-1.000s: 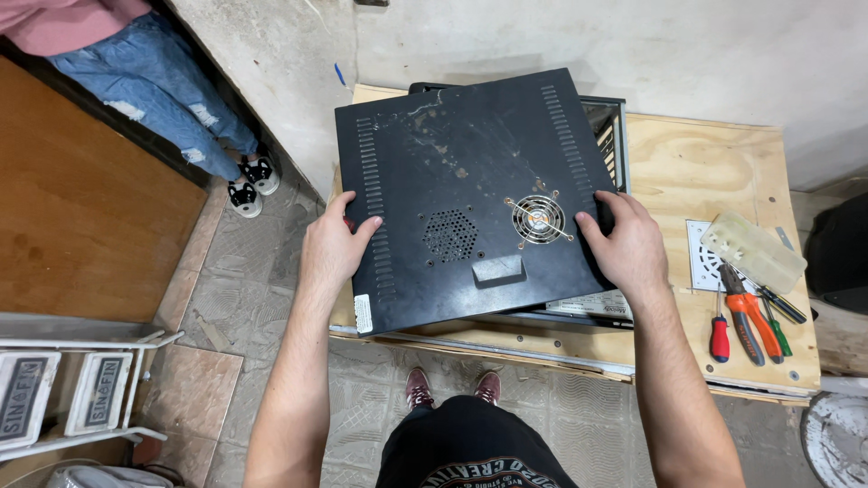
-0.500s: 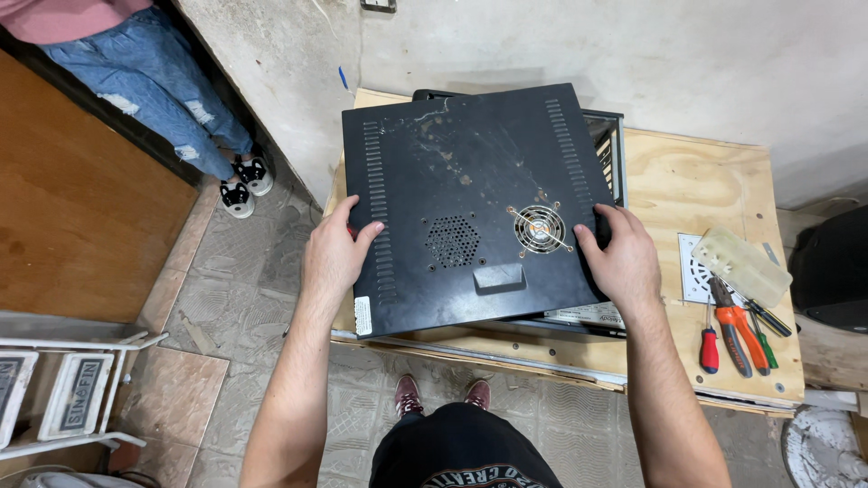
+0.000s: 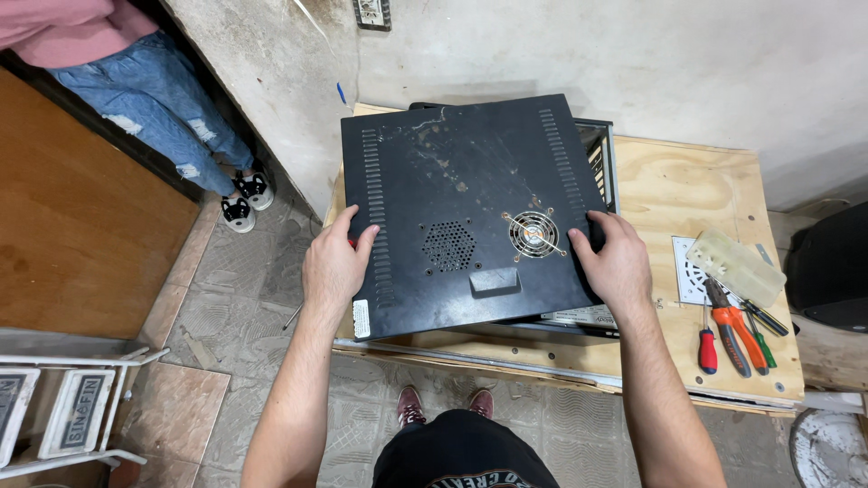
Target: The person secures a computer case side panel by hand-tightening and then using a screwdriver to fasten screws around the rear fan area. They repeatedly lift and reposition the panel to check alignment and access different screw holes.
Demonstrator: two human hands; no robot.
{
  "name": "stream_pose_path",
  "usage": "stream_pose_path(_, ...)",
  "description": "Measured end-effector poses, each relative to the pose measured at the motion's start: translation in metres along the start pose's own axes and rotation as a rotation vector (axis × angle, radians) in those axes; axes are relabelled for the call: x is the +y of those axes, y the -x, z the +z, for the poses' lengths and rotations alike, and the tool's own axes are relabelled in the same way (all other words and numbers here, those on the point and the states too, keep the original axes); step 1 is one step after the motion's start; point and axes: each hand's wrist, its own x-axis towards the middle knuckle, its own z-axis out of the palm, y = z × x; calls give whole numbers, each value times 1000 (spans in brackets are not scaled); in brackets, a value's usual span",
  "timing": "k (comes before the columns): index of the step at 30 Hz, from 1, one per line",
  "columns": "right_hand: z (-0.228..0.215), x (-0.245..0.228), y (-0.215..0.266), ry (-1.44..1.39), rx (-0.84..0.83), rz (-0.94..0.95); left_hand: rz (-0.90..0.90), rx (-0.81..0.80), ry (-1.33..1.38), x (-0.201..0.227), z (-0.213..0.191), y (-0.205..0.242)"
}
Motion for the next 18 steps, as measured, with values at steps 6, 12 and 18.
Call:
stream_pose_path(6,-4,-5,5,21,11,6,31,18,-28,-3,8,0)
stream_pose_path(12,2,-3,7,6,-1,20,33,37,-29,1,2,-3)
stream_pose_path(18,4,-2,10,2,-9,49,40,41,-41,2,3,-5)
